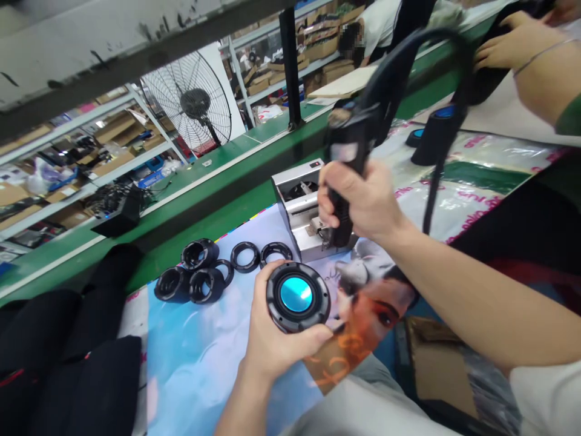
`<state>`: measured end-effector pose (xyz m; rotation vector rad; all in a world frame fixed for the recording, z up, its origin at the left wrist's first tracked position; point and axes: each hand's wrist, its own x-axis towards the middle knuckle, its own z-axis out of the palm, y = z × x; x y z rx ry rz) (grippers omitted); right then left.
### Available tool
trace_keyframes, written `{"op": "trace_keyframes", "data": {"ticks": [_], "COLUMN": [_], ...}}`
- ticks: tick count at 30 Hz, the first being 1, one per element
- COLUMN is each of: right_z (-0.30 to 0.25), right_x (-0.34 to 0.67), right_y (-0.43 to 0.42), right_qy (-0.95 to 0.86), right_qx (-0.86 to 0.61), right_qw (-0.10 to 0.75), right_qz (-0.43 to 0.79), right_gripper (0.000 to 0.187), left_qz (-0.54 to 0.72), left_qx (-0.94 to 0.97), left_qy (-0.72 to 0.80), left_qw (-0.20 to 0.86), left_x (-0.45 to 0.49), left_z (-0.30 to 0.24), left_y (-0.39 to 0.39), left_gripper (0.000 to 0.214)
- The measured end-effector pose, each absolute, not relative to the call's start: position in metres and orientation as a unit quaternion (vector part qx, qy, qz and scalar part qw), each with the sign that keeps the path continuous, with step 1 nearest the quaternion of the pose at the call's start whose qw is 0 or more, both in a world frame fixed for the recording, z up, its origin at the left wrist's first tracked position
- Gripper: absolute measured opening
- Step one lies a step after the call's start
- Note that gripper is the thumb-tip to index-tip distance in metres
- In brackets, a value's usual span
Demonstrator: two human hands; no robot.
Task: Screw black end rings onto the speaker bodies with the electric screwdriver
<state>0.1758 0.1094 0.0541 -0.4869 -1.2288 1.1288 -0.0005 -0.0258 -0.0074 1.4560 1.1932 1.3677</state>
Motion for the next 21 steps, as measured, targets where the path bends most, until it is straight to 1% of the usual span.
{"op": "trace_keyframes", "data": {"ticks": [3, 6, 10, 14, 17, 19, 21], "right_z": [0.065, 0.068, 0.058, 0.056, 0.076, 0.1, 0.126], "right_x": [0.179, 0.176, 0.17, 0.171, 0.174, 0.175, 0.175], "right_y": [0.11, 0.112, 0.112, 0.106, 0.093, 0.077, 0.06], "right_qy": [-0.534, -0.528, -0.549, -0.537, -0.511, -0.506, -0.532], "right_qx": [-0.188, -0.201, -0.233, -0.241, -0.234, -0.226, -0.221], "right_qw": [0.687, 0.717, 0.688, 0.661, 0.65, 0.657, 0.635], "right_qz": [0.456, 0.408, 0.414, 0.465, 0.512, 0.512, 0.514], "right_gripper": [0.044, 0.048, 0.058, 0.058, 0.054, 0.055, 0.057], "left_qz": [0.538, 0.53, 0.521, 0.516, 0.52, 0.523, 0.519], "left_qx": [0.571, 0.572, 0.574, 0.57, 0.563, 0.563, 0.567], "left_qy": [0.473, 0.484, 0.493, 0.497, 0.495, 0.489, 0.484], "left_qw": [0.4, 0.398, 0.395, 0.402, 0.408, 0.413, 0.418], "left_x": [-0.002, -0.002, -0.002, -0.002, -0.004, -0.006, -0.009], "left_z": [-0.009, -0.01, -0.009, -0.009, -0.01, -0.011, -0.012], "left_y": [-0.025, -0.025, -0.026, -0.025, -0.024, -0.023, -0.022], "left_gripper": [0.092, 0.094, 0.094, 0.101, 0.102, 0.107, 0.112]}}
